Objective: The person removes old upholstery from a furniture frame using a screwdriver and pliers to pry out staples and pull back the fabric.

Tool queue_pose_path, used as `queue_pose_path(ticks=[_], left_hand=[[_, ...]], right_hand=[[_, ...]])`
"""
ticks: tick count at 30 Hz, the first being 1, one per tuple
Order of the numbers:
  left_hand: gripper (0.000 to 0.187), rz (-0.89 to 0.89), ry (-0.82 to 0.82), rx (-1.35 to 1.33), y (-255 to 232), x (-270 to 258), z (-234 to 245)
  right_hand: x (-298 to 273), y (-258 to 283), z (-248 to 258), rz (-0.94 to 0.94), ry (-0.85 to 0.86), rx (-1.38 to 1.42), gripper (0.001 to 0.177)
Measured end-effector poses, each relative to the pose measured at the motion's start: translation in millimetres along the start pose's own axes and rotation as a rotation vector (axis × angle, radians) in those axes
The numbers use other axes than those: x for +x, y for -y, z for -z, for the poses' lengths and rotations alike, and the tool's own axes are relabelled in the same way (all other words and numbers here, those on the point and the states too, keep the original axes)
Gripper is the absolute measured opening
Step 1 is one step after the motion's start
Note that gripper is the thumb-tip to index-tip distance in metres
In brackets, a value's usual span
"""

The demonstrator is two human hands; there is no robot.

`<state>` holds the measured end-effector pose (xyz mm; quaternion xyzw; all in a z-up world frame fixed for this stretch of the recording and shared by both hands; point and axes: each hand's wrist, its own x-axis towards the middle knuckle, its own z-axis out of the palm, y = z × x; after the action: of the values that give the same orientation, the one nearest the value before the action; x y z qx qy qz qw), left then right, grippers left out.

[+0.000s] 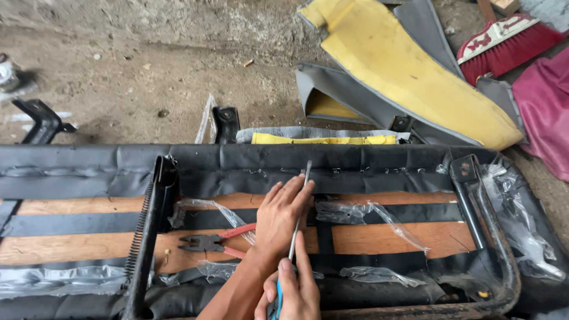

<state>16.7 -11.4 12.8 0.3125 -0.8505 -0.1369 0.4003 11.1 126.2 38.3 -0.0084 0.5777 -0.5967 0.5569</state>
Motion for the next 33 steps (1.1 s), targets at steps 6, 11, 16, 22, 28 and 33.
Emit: queue_pose_path(ticks=[6, 11, 16, 22, 28, 33], left_hand=[[0.035, 0.015, 0.106, 0.069, -3.6, -6.7, -3.1], [0.034, 0.028, 0.103, 0.082, -8.9, -4.2, -0.7], [0.03, 0.023, 0.111, 0.108, -16.2, -0.3, 0.7], [0.026, 0.114, 0.132, 0.129, -15.4, 12.3, -6.1], [0.024, 0.018, 0.15, 0.084, 3.3, 5.2, -7.2], [0.024, -0.006, 0.144, 0.125, 7.4, -1.3, -8.7]], right_hand=[[-3.4, 21.7, 16.3, -0.164, 0.154, 0.209, 0.067], [-9.1, 36.9, 16.2, -0.202, 0.194, 0.242, 0.065], [-12.7, 49.2, 20.7, -0.193, 0.239, 0.233, 0.061], [-6.2, 76.8, 23.2, -0.21, 0.416, 0.331, 0.066], [7.3, 15.4, 4.6, -0.033, 0.021, 0.052, 0.061], [7.8, -4.1, 8.3, 0.003, 0.039, -0.069, 0.069]])
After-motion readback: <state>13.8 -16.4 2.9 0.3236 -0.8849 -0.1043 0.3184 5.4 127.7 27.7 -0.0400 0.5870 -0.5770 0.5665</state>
